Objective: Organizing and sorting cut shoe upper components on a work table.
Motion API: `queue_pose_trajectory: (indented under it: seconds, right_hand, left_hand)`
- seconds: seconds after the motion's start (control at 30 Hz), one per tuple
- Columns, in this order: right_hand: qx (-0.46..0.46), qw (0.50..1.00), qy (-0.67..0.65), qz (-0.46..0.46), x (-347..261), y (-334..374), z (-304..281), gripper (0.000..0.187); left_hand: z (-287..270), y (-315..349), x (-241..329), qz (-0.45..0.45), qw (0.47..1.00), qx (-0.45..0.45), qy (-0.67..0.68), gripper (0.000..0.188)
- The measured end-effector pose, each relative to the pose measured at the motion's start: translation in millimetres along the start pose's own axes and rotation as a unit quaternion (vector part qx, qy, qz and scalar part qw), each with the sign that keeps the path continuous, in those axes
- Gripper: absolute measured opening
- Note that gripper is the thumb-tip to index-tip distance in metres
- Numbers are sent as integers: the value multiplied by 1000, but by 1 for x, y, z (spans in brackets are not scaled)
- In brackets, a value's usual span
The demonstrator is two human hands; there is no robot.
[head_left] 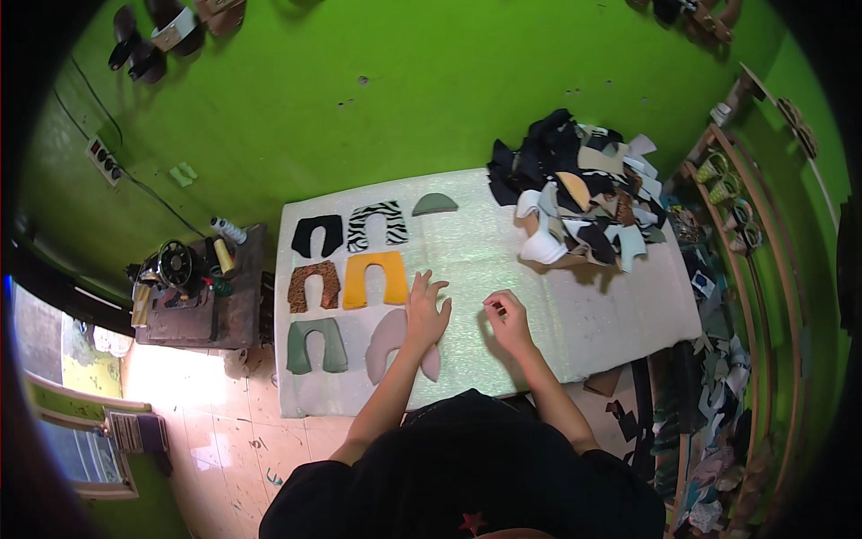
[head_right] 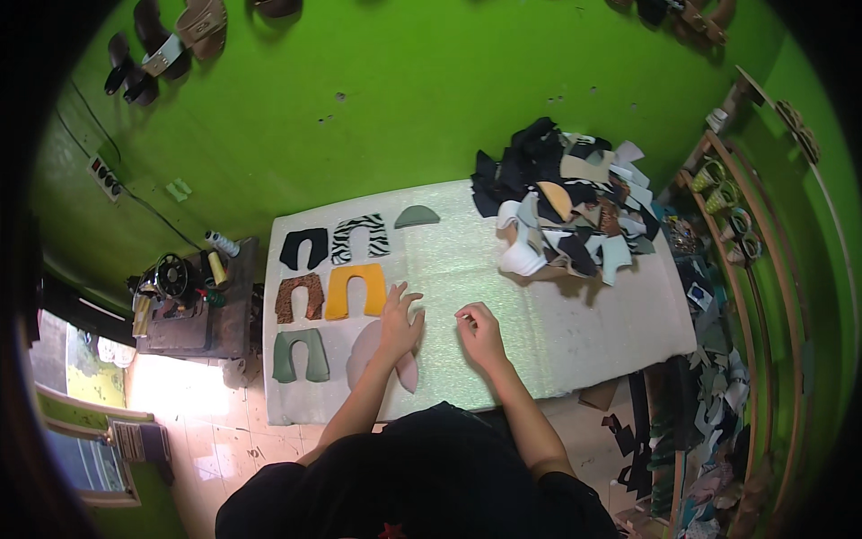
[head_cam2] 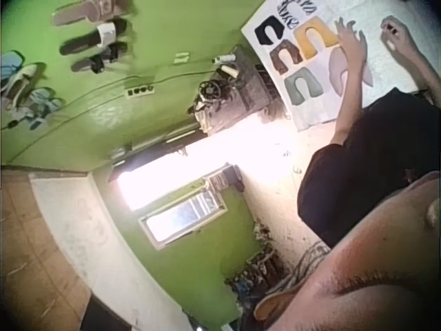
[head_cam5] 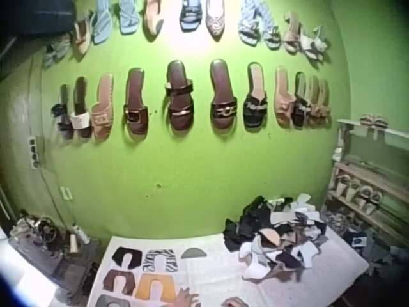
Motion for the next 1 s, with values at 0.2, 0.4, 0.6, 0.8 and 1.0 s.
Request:
queue_pose_trajectory:
  seconds: [0.2,0.4,0.6,0.8,1.0]
  right_hand:
    - [113,990,-2,-83,-24,-39,-101,3]
    - [288,947,93,-102,-9,-93,-221,3]
    - [295,942,160,-32,28,-152,-279,11]
    - [197,915,352,-29,50,-193,-259,35]
    - [119,918,378,-9,63,-208,-239,34]
  left_hand:
    - [44,-20,89,62,993,-22,101,28]
    - [84,-49,181,146,975,-24,168,27]
    - [116,-59,257,232,946,-50,219,20]
    - [141,-66,292,255,947,-48,188,20]
    - [166,-84,302,277,950,-35,141,23]
Point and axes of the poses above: each hand's wrist, its own y-axis away from the middle knuckle, its own z-axis out of the palm, x = y × z, the point moved 9 cm from there along -y, towards the middle knuckle, and after that the axes turned 13 degrees about x, right-handed, at the moved point
